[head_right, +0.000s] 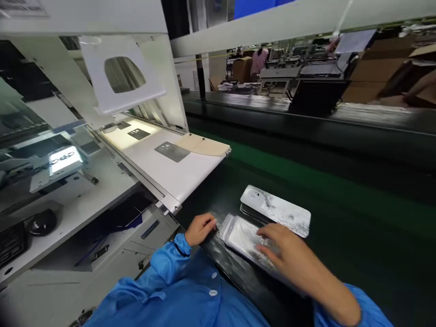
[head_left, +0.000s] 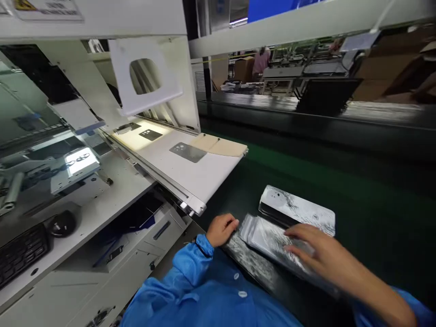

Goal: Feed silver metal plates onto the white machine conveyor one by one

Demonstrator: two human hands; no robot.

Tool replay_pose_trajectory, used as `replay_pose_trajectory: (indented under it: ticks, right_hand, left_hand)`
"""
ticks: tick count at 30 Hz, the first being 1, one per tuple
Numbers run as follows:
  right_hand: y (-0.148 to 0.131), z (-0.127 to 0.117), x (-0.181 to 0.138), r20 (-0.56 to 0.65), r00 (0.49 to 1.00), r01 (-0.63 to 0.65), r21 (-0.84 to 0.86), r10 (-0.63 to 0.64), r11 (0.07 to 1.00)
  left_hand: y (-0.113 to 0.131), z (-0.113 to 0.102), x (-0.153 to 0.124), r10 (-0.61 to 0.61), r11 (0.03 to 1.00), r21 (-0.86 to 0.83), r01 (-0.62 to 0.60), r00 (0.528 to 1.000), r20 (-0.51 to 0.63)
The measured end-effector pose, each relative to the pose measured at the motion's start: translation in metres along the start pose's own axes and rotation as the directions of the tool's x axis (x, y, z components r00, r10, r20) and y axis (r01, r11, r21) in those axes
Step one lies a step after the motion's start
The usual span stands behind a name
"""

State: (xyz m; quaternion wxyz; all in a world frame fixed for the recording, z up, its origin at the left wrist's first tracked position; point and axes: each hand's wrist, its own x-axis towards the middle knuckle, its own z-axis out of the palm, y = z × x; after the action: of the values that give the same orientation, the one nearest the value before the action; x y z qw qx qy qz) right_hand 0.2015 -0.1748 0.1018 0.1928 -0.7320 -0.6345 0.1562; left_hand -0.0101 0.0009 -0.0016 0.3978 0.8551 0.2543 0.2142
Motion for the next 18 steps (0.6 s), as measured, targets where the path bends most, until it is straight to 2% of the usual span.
replay_pose_trajectory:
  ticks: [3, 6, 18]
  right_hand:
    - [-0.010, 0.025, -0.010, 0.113, 0.994, 0.022, -0.201, 0.001, 0.979]
    - [-0.012, 0.036, -0.008, 0.105, 0.991, -0.042, -0.324, 0.080, 0.945]
    - [-0.001, 0.031, 0.004, 0.072, 0.991, -0.093, -0.264, 0.116, 0.960]
  left_hand:
    - [0.003, 0.001, -0.001, 0.008, 1.000, -0.001, -0.008, 1.000, -0.011]
    - [0.005, 0.001, -0.002, 0.016, 1.000, -0.009, -0.016, 1.000, -0.024]
    - [0.005, 0.001, -0.002, -0.012, 1.000, 0.000, 0.012, 1.000, -0.010]
